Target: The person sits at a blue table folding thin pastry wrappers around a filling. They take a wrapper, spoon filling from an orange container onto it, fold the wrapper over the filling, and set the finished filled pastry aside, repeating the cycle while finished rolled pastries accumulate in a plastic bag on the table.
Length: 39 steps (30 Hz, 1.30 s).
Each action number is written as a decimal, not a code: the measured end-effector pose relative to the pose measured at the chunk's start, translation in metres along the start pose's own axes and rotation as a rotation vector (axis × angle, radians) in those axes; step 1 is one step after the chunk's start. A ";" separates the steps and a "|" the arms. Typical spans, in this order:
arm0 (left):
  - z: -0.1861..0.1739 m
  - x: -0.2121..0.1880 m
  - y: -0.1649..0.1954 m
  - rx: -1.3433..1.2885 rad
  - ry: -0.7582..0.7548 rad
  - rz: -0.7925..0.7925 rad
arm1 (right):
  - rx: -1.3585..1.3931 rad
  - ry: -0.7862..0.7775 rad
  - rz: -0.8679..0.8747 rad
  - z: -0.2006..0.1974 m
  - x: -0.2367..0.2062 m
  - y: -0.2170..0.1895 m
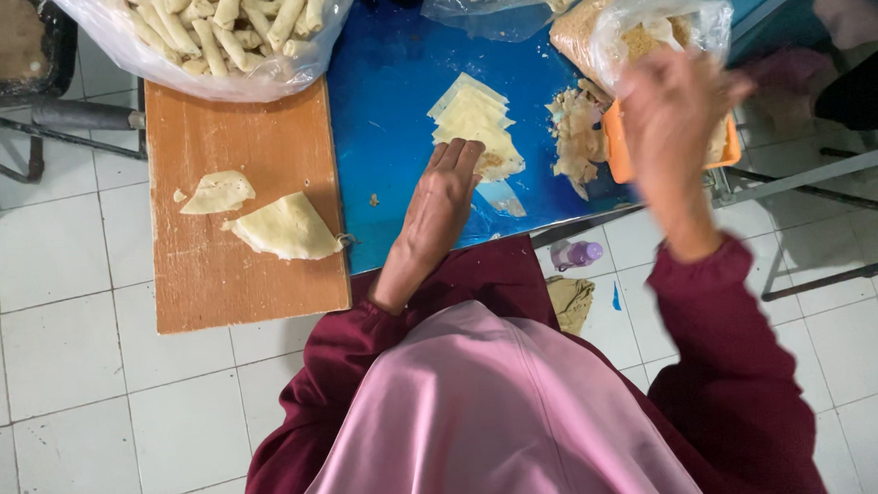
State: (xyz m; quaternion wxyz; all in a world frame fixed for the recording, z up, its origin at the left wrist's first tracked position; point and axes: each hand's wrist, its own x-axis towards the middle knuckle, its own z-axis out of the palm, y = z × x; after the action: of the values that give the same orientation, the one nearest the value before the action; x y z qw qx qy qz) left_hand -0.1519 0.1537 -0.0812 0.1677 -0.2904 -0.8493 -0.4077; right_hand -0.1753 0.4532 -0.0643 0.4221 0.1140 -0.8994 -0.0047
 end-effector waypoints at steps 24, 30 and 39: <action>0.003 0.005 -0.001 0.016 -0.128 -0.035 | 0.648 -0.295 0.050 -0.020 -0.019 -0.121; 0.007 0.004 -0.009 -0.001 -0.067 0.008 | 0.629 -0.303 0.003 -0.009 -0.016 -0.114; 0.020 0.013 -0.021 0.119 0.068 -0.009 | 0.709 -0.349 0.122 0.011 0.001 -0.107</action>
State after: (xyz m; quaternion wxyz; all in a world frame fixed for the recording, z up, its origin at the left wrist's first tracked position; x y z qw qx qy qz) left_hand -0.1760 0.1638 -0.0988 0.2117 -0.2621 -0.8672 -0.3667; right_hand -0.1634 0.3477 -0.0818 0.1967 0.1963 -0.9086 0.3119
